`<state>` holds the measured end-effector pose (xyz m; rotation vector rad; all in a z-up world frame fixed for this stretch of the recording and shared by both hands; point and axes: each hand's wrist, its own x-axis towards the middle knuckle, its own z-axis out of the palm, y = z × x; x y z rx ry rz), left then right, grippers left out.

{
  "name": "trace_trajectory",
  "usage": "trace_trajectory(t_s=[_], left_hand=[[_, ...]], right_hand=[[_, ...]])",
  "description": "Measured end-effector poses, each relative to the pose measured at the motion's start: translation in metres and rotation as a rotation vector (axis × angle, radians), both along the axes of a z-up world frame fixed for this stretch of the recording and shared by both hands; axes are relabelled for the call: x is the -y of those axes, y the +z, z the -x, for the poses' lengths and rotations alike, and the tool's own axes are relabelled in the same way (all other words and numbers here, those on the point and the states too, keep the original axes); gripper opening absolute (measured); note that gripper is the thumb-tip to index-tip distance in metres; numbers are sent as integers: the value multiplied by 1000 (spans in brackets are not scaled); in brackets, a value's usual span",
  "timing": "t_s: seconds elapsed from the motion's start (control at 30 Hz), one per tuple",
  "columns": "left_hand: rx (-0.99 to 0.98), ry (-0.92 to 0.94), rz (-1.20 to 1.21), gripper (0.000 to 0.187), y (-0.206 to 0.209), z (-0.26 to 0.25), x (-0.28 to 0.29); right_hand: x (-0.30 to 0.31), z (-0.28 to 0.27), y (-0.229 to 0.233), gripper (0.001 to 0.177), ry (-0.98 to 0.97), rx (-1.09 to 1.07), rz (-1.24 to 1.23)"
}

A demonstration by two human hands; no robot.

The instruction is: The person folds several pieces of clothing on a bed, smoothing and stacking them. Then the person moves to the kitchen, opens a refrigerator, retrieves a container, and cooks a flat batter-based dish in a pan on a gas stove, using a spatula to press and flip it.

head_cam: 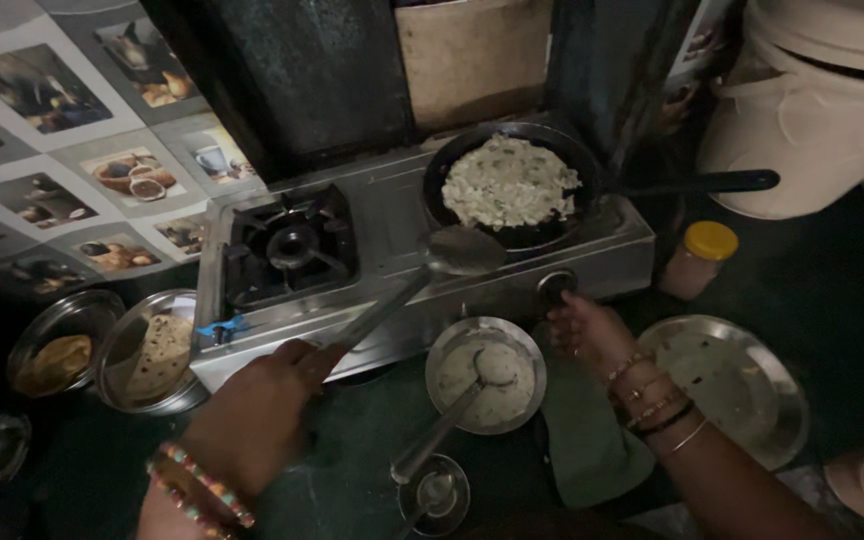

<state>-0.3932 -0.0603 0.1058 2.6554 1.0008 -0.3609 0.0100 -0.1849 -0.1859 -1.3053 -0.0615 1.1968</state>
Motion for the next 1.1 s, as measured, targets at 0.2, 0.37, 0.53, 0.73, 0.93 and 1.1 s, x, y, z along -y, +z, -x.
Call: trace_trajectory(t_s=[0.2, 0.37, 0.53, 0.73, 0.93, 1.1], left_hand=[[-15, -13, 4, 83, 0, -13, 3], [-15, -34, 1, 83, -9, -29, 11], [-3, -60, 2, 82, -28, -44, 26], [57, -50, -24, 77, -37, -53, 39], [29, -33, 3, 89, -32, -82, 50], [110, -59, -20, 81, -43, -100, 54]], right_hand=[[-6, -2, -13, 34, -106, -14, -48], [-9, 0, -6, 29, -99, 30, -108], [-7, 5, 9, 30, -51, 204, -104], [-6, 4, 14, 26, -80, 130, -119], [-6, -2, -2, 23, -76, 193, -161], [-9, -9, -5, 23, -40, 154, -111]])
